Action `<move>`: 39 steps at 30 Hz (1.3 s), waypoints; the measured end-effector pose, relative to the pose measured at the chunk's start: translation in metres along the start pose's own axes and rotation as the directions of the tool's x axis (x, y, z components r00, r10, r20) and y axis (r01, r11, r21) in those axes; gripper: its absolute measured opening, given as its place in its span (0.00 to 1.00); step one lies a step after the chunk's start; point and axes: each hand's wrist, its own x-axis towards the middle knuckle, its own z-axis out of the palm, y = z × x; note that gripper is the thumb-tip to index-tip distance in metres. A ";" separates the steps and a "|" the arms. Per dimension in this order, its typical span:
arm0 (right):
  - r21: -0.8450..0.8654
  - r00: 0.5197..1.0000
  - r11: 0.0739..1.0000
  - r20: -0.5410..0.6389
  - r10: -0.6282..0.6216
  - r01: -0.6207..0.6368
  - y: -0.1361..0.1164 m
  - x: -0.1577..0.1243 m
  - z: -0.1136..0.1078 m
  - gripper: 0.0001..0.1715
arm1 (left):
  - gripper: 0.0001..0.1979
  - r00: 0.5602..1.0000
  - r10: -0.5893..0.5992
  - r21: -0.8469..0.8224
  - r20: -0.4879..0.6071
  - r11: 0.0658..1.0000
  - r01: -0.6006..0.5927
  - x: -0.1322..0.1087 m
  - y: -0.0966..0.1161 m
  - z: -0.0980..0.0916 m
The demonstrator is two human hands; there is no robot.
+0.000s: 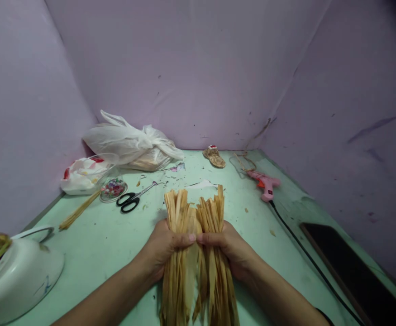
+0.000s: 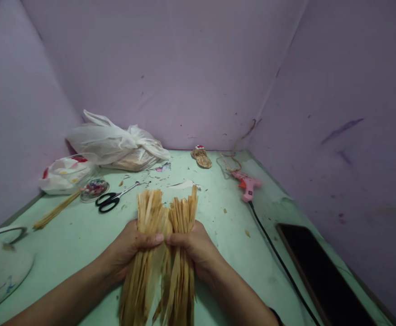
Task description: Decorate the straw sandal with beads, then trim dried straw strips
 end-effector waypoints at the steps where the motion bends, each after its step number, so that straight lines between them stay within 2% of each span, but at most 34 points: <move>1: -0.016 1.000 1.000 0.000 -0.010 0.010 0.000 -0.001 0.001 0.20 | 0.22 1.000 0.003 0.004 -0.004 1.000 -0.003 0.000 -0.001 0.000; 5: -0.056 0.998 0.997 0.031 -0.057 0.058 0.000 -0.003 0.007 0.21 | 0.20 1.000 -0.016 0.014 -0.008 1.000 0.016 0.001 -0.004 -0.002; 10: -0.058 0.979 0.996 -0.193 -0.071 0.061 -0.001 0.004 0.006 0.13 | 0.20 0.999 -0.029 0.022 -0.028 0.999 0.029 0.001 0.001 0.000; 14: 0.027 0.953 0.995 -0.293 -0.079 0.091 -0.018 0.010 -0.013 0.07 | 0.17 0.986 -0.069 0.082 -0.153 0.993 0.083 0.001 0.014 -0.003; 16: 0.087 0.951 0.989 -0.298 -0.086 0.116 -0.035 0.009 -0.026 0.07 | 0.16 0.976 -0.096 0.110 -0.196 0.987 0.119 0.002 0.021 -0.007; 19: 0.178 0.972 0.977 -0.221 -0.074 0.115 -0.059 0.003 -0.039 0.08 | 0.15 0.973 -0.114 0.129 -0.199 0.982 0.141 0.003 0.030 -0.012; 21: 0.219 0.984 0.971 -0.168 -0.059 0.095 -0.065 -0.001 -0.041 0.11 | 0.13 0.973 -0.110 0.135 -0.204 0.981 0.140 0.004 0.032 -0.013; 24: 0.222 0.993 0.975 -0.114 0.005 0.020 -0.051 -0.004 -0.029 0.12 | 0.13 0.975 -0.101 0.130 -0.197 0.983 0.128 0.003 0.029 -0.010; 28: 0.188 0.993 0.977 -0.031 0.110 -0.102 -0.014 -0.001 -0.004 0.18 | 0.17 0.994 -0.107 0.044 -0.016 0.993 0.107 -0.002 0.019 -0.001; 31: 0.172 0.991 0.976 0.005 0.132 -0.131 0.001 0.001 0.005 0.15 | 0.18 0.993 -0.080 0.020 0.081 0.997 0.079 -0.005 0.013 0.003; 34: 0.160 0.991 0.979 -0.008 0.130 -0.127 0.004 0.000 0.004 0.12 | 0.18 0.993 -0.061 0.039 0.096 0.998 0.058 -0.005 0.008 0.003; 39: 0.144 0.996 0.986 0.013 0.088 -0.089 0.002 -0.003 0.005 0.14 | 0.19 0.999 -0.033 0.033 0.003 0.999 0.033 -0.001 0.001 -0.001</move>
